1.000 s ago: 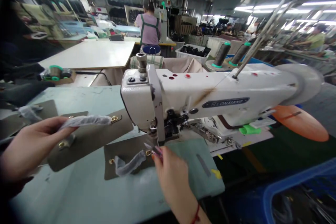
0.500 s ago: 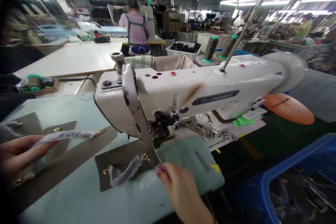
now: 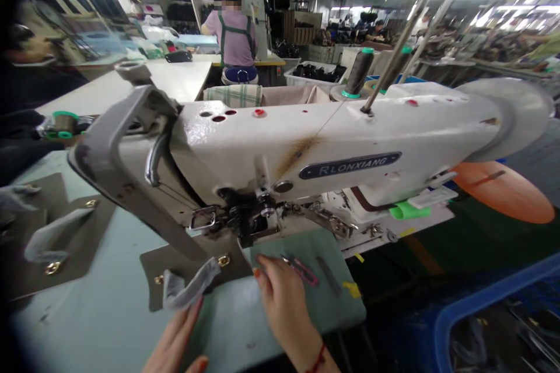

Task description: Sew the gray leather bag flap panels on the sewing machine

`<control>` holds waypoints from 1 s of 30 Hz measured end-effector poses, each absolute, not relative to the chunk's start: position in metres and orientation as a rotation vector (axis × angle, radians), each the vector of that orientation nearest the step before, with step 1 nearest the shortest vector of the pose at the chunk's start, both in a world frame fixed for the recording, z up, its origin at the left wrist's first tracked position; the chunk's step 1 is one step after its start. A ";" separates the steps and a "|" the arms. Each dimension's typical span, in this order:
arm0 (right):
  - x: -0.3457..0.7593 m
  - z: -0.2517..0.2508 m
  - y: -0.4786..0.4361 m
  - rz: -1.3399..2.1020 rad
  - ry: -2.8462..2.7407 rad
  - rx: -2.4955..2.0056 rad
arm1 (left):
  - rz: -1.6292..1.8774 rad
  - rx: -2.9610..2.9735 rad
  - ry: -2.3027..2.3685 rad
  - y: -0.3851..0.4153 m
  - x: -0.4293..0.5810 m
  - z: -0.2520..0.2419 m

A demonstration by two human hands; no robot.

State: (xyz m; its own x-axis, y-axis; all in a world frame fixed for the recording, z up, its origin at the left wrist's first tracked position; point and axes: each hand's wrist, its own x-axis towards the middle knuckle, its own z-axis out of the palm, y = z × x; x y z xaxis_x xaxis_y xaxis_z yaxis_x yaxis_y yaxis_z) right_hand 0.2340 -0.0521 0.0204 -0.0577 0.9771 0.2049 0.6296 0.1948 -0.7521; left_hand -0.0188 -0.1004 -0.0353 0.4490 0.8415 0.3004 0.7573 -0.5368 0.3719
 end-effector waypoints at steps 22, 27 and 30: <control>0.186 0.041 -0.033 1.286 -1.245 -1.320 | 0.431 2.960 1.665 -0.002 0.008 0.078; 0.186 0.039 -0.026 1.242 -1.220 -1.324 | 0.391 2.831 1.705 0.002 0.011 0.081; 0.186 0.038 -0.020 1.214 -1.232 -1.337 | 0.390 2.803 1.702 0.007 0.011 0.081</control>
State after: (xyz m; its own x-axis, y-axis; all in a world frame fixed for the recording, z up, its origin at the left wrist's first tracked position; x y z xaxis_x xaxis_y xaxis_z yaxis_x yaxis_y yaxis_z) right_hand 0.1861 -0.0201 0.0381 0.0128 0.9971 -0.0754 0.0900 -0.0762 -0.9930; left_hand 0.0111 0.0066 0.0812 0.4446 0.8503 0.2818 0.8882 -0.4593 -0.0154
